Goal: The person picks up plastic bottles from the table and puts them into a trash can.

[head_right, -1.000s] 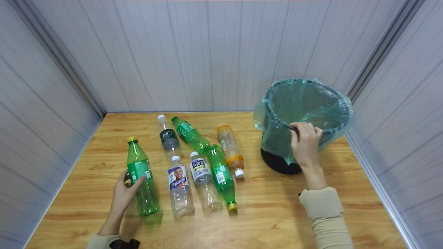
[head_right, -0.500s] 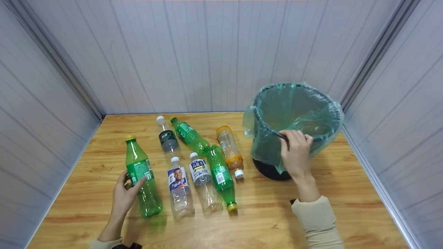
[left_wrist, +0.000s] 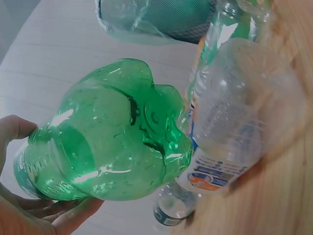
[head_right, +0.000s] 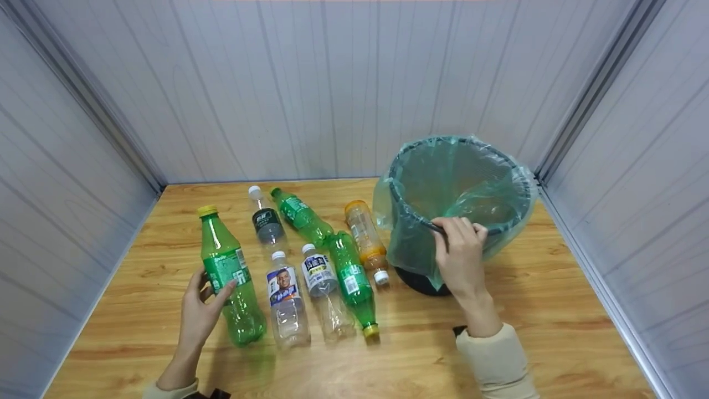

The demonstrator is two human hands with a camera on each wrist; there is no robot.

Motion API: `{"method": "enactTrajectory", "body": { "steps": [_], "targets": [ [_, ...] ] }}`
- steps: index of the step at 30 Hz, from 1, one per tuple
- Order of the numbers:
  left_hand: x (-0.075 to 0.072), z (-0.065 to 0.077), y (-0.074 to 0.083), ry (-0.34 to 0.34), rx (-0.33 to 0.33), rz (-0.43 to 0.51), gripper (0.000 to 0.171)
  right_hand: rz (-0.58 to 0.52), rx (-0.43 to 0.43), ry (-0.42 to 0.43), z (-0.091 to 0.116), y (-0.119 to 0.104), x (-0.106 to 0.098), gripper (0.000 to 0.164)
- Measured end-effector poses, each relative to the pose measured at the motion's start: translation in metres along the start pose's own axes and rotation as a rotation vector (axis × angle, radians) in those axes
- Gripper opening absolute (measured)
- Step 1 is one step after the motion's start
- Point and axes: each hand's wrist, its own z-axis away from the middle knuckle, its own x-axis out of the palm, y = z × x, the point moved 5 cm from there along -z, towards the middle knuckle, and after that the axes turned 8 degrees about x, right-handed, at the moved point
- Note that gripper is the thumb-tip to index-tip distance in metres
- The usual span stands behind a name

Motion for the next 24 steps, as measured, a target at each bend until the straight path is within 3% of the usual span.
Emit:
{"method": "enactTrajectory", "body": {
  "steps": [8, 14, 17, 24],
  "targets": [
    [0.008, 0.000, 0.027, -0.017, 0.084, 0.086, 0.068, -0.009, -0.006, -0.011, 0.005, -0.009, -0.001, 0.021],
    [0.012, 0.004, 0.061, -0.042, 0.168, 0.087, 0.067, 0.014, -0.008, -0.066, 0.006, -0.014, -0.003, 0.019],
    [0.017, 0.003, 0.067, -0.048, 0.228, 0.070, 0.067, 0.015, -0.006, -0.105, 0.005, -0.018, -0.005, 0.025],
    [0.029, 0.000, 0.098, -0.096, 0.357, 0.105, 0.069, 0.040, -0.014, -0.176, 0.003, -0.031, -0.019, 0.046]
  ]
}}
